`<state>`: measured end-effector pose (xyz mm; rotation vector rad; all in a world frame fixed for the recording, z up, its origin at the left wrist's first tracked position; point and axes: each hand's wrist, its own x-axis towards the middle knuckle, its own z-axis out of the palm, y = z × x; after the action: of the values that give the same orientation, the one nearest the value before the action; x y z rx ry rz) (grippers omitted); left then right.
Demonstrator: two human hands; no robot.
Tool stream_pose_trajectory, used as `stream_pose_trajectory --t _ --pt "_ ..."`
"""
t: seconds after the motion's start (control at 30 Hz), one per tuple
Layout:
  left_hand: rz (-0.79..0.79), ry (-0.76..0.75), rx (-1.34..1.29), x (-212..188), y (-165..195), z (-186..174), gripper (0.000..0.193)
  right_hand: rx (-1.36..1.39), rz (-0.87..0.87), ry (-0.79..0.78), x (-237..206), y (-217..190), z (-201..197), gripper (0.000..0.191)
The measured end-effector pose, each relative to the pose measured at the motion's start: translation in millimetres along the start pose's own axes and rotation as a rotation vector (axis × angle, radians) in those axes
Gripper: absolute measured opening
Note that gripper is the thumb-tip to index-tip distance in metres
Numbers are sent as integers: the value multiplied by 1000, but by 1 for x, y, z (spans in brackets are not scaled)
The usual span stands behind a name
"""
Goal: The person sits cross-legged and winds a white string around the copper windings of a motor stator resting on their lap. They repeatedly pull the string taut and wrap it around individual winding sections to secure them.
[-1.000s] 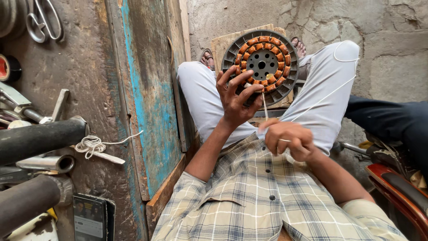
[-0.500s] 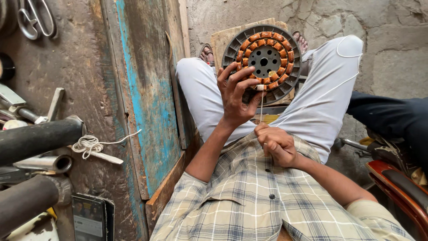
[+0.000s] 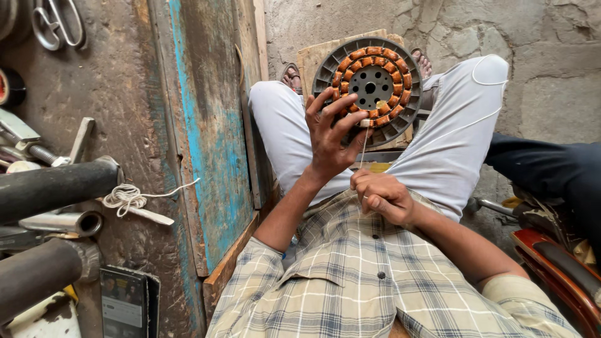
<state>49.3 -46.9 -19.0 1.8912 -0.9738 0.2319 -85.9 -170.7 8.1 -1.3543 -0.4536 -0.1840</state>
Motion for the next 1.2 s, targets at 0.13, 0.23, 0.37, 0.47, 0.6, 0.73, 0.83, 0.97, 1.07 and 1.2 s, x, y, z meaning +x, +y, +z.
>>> stream_pose_trajectory --t 0.13,0.23,0.37,0.47,0.6,0.73,0.83,0.97,1.07,1.2 --pt "78 -34 83 4 2 -7 36 -59 36 -42 5 -6 -9 45" --pt "139 -77 72 7 0 -8 33 -82 -7 -45 6 -3 -8 45" --pt "106 -100 -10 12 -5 -7 25 -131 -23 -51 2 3 -6 43" --pt "125 -76 -9 12 -6 -6 22 -140 -19 -49 1 7 -7 43" --pt "163 -30 -15 12 -6 -3 22 -132 1 -68 4 9 -8 43" --pt "164 -19 -23 14 -9 -4 22 -36 43 -40 6 7 -6 44" --pt "161 -79 -45 13 -12 -10 23 37 38 -35 5 4 -4 44" --pt "166 -148 -28 14 -16 -19 25 -88 63 -84 8 4 3 40" --pt "178 -159 6 19 -13 -19 27 -215 20 -129 15 3 7 38" --pt "224 -162 -6 21 2 -22 28 -369 -107 -132 19 -11 2 23"
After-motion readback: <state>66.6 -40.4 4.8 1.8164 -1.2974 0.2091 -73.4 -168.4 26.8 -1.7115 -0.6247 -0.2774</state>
